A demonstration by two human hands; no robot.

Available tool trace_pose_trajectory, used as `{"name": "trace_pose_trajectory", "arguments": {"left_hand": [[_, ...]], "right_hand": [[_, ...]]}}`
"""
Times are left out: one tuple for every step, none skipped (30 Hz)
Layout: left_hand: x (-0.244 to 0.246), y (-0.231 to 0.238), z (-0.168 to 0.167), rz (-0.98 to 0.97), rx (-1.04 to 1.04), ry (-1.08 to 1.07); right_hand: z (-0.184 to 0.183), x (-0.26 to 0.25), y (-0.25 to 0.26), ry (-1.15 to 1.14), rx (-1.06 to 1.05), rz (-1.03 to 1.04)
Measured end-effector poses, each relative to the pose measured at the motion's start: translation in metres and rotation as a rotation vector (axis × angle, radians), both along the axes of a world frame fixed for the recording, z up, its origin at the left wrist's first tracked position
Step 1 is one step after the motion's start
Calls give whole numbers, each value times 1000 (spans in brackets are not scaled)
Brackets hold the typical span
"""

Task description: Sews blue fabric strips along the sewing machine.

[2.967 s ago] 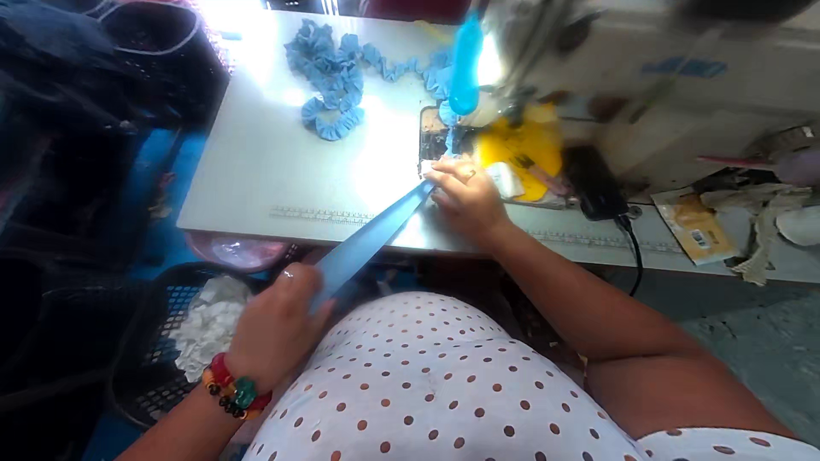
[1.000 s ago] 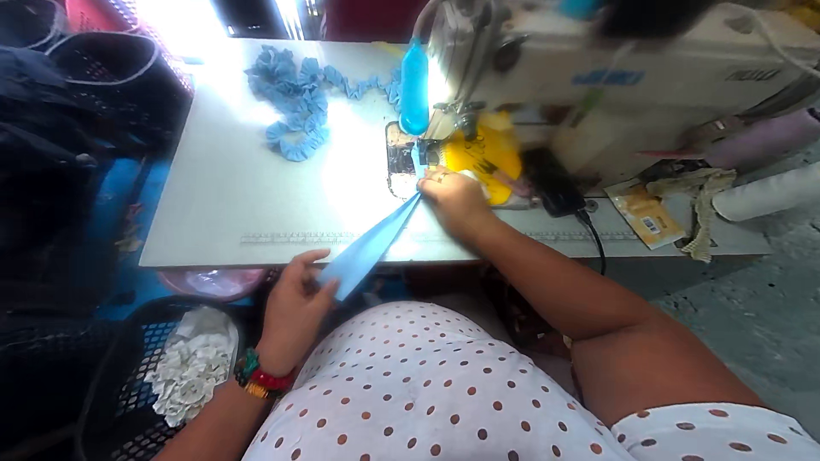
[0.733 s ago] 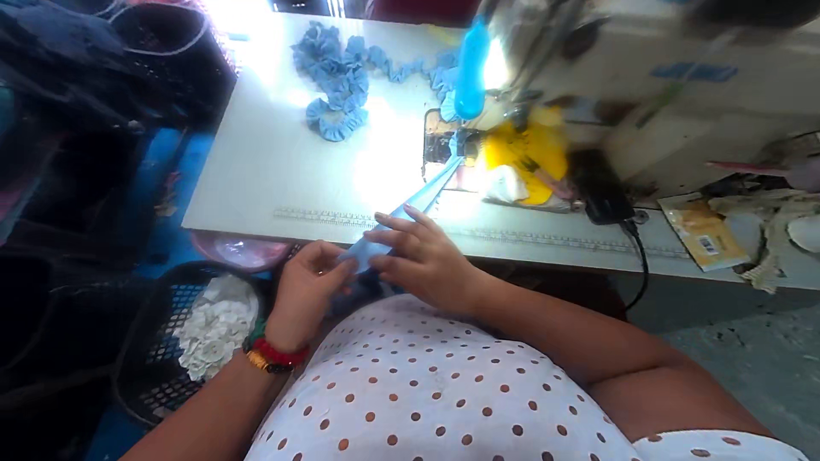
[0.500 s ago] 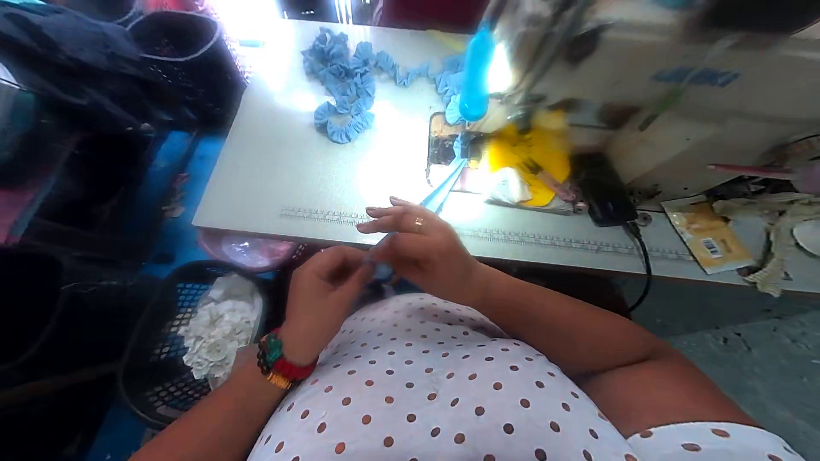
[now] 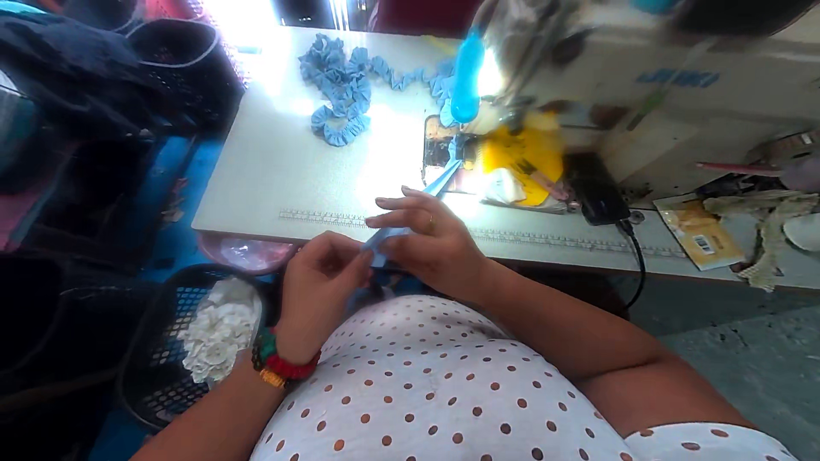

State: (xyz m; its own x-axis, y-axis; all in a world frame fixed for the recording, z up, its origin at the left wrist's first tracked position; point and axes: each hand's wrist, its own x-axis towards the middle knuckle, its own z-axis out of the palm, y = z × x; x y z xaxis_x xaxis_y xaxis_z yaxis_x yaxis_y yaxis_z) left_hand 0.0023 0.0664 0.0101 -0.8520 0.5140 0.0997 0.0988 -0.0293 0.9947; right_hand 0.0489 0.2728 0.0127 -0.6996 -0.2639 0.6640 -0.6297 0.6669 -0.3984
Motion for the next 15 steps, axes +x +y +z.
{"name": "trace_pose_trajectory", "arguments": {"left_hand": [[0, -1, -1, -8, -39, 99], [1, -2, -1, -15, -69, 177], [1, -2, 0, -18, -85, 226], [2, -1, 1, -13, -92, 251], [2, 0, 2, -7, -87, 261], [3, 1, 3, -5, -74, 262], [4, 3, 4, -9, -61, 263], [4, 4, 4, -16, -42, 263], [5, 6, 3, -28, -22, 265], [5, 7, 3, -43, -5, 275], [5, 9, 3, -53, 7, 285], [6, 10, 3, -53, 14, 309], [5, 12, 2, -43, 11, 350], [5, 13, 1, -29, 4, 403], [5, 14, 0, -15, -10, 469]], "right_hand": [[2, -1, 1, -49, -39, 27], [3, -2, 3, -88, -69, 53], [4, -2, 4, -120, -100, 72], [5, -2, 4, -146, -136, 84], [6, -1, 4, -166, -169, 88], [8, 0, 4, -176, -197, 82], [9, 1, 4, -182, -223, 74], [10, 3, 4, -183, -245, 66], [11, 4, 4, -184, -264, 60], [12, 6, 4, -185, -281, 55], [13, 7, 4, -184, -293, 48], [14, 9, 4, -179, -299, 40], [16, 11, 4, -169, -295, 29], [17, 13, 4, -155, -286, 18], [19, 15, 4, -129, -267, -3]]}}
